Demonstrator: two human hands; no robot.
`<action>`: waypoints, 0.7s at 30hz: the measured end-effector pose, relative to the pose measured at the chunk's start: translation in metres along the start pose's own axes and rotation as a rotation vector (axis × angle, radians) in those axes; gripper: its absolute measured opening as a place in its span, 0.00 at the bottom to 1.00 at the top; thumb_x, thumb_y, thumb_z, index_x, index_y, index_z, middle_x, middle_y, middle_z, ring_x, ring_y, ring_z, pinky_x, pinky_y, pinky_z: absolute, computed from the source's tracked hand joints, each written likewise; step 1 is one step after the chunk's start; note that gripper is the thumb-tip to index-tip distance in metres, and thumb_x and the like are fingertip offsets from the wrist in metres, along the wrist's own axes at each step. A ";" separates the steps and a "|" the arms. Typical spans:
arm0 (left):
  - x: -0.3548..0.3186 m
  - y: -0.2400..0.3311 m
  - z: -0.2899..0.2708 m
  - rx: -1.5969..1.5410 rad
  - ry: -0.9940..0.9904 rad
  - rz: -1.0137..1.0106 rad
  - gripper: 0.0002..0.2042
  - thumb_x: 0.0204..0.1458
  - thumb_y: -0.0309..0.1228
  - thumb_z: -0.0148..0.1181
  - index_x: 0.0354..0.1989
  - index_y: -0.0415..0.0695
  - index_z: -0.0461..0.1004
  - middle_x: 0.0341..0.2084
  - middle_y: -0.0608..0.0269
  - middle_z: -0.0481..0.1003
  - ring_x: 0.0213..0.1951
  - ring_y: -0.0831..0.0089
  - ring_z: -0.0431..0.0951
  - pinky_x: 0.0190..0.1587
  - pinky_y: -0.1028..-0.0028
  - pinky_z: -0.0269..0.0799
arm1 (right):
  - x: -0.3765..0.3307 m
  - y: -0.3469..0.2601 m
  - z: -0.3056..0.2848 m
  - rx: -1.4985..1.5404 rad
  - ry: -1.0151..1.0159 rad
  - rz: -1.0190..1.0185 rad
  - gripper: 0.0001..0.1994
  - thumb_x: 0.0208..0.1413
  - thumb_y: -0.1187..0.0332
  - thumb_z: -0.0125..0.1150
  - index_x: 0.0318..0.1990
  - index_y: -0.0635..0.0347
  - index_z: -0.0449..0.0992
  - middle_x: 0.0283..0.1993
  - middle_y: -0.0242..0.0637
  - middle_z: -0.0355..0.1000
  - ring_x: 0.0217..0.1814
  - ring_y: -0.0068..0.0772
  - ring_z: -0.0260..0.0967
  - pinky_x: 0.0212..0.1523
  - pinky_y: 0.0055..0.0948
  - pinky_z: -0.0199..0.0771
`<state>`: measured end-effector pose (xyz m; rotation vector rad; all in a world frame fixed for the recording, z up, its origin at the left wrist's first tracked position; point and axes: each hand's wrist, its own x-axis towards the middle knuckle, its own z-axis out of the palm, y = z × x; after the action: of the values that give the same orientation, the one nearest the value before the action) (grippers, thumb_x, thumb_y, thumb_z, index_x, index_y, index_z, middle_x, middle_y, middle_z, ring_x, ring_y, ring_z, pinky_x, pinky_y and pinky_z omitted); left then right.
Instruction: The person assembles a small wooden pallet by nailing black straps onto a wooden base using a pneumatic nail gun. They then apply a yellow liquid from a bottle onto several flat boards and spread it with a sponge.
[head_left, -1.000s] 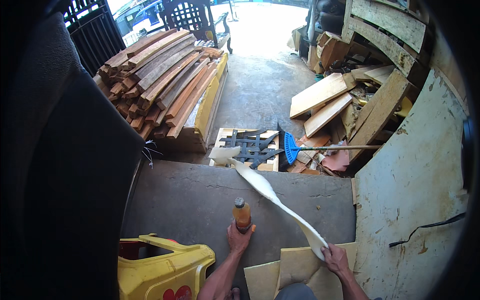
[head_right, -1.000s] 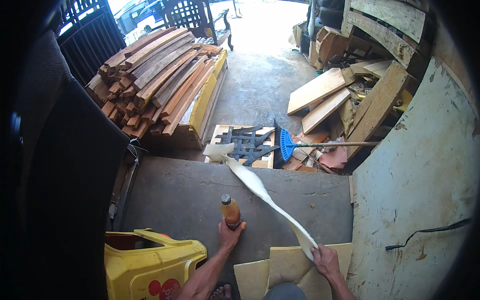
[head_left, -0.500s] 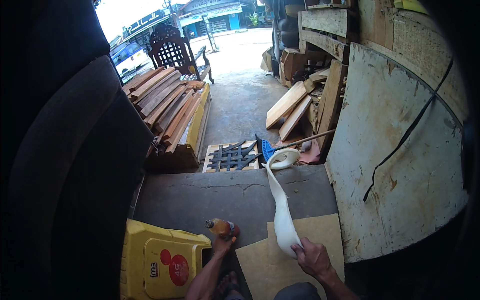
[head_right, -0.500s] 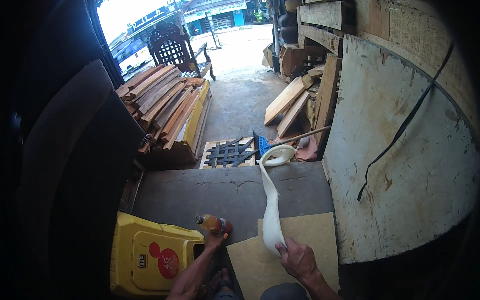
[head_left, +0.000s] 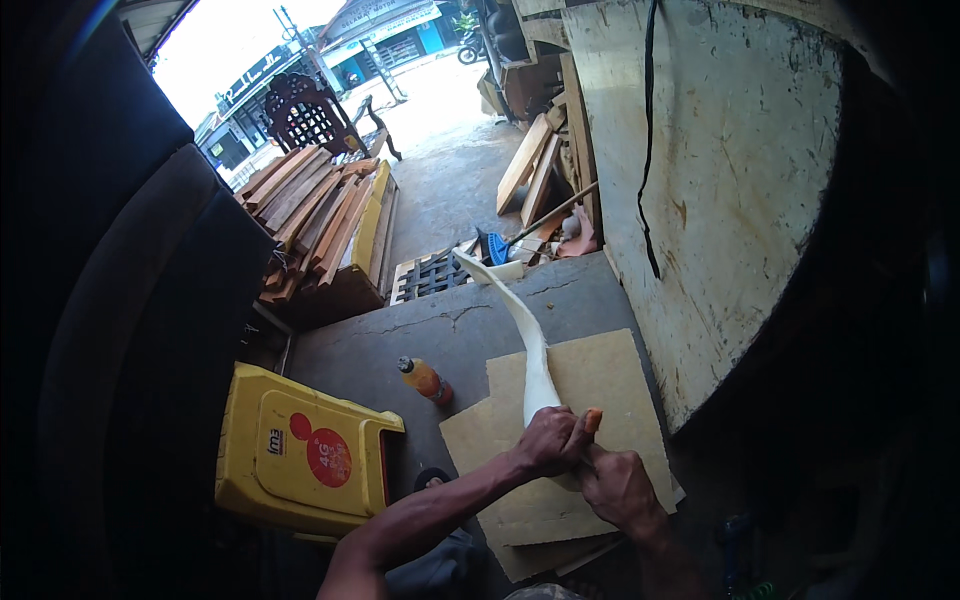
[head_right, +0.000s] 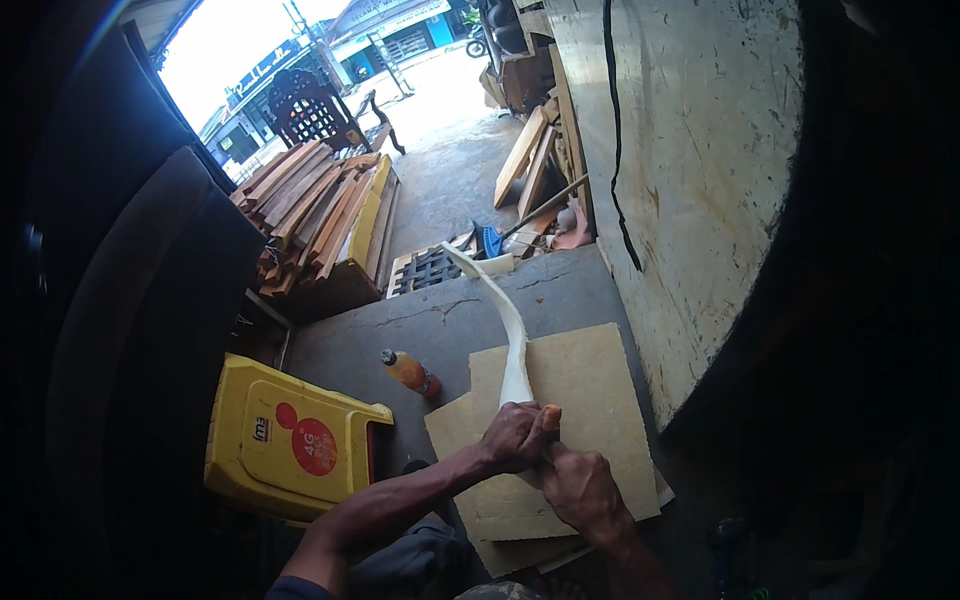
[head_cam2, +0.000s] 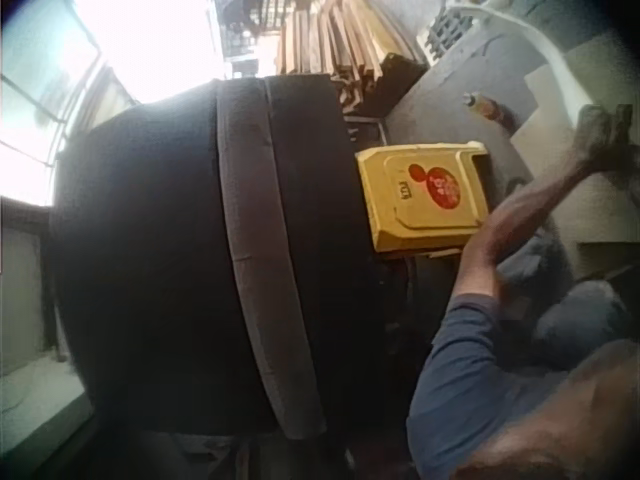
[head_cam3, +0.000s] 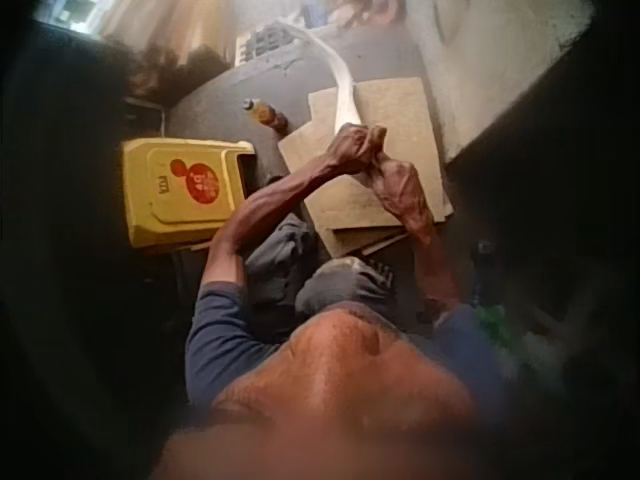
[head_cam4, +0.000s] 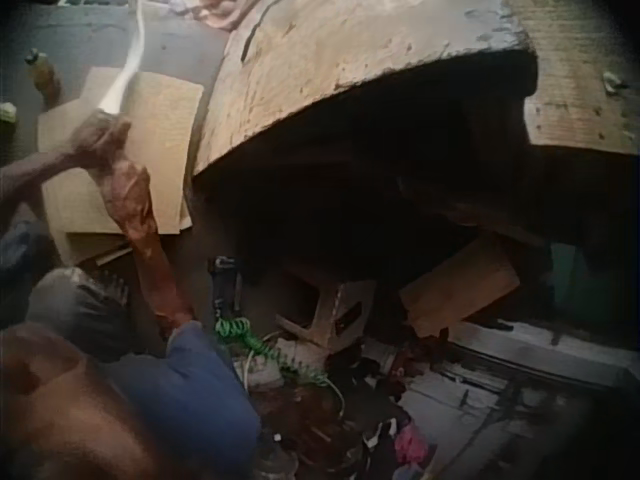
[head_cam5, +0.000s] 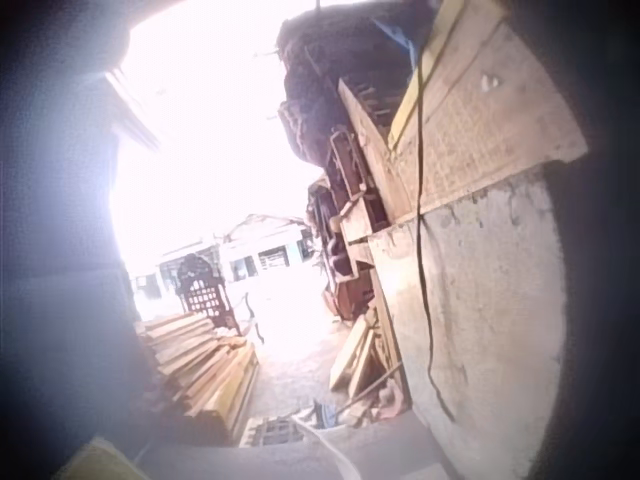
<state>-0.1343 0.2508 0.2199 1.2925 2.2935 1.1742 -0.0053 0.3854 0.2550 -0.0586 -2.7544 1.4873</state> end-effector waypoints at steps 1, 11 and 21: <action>-0.001 0.002 0.010 -0.037 0.025 -0.168 0.29 0.71 0.43 0.44 0.18 0.41 0.78 0.11 0.55 0.73 0.16 0.56 0.75 0.31 0.59 0.75 | -0.012 0.000 -0.003 -0.056 -0.034 0.041 0.19 0.65 0.53 0.62 0.32 0.63 0.77 0.26 0.55 0.76 0.32 0.61 0.78 0.29 0.51 0.76; 0.196 -0.093 -0.124 0.668 0.695 -0.368 0.39 0.68 0.58 0.39 0.17 0.40 0.80 0.17 0.41 0.78 0.23 0.48 0.83 0.27 0.50 0.75 | -0.158 -0.016 -0.059 -0.013 0.361 0.191 0.17 0.68 0.58 0.59 0.35 0.65 0.79 0.24 0.45 0.73 0.24 0.44 0.71 0.27 0.38 0.72; 0.126 -0.020 -0.117 0.442 0.624 0.289 0.22 0.58 0.33 0.64 0.60 0.43 0.69 0.55 0.47 0.71 0.59 0.48 0.69 0.63 0.56 0.63 | -0.179 0.046 -0.024 0.413 0.502 0.655 0.08 0.56 0.79 0.57 0.33 0.59 0.83 0.35 0.44 0.77 0.26 0.33 0.77 0.27 0.24 0.76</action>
<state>-0.2838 0.2860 0.2996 1.6290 3.0245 1.3607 0.1755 0.4235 0.2311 -1.2284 -2.0622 1.7972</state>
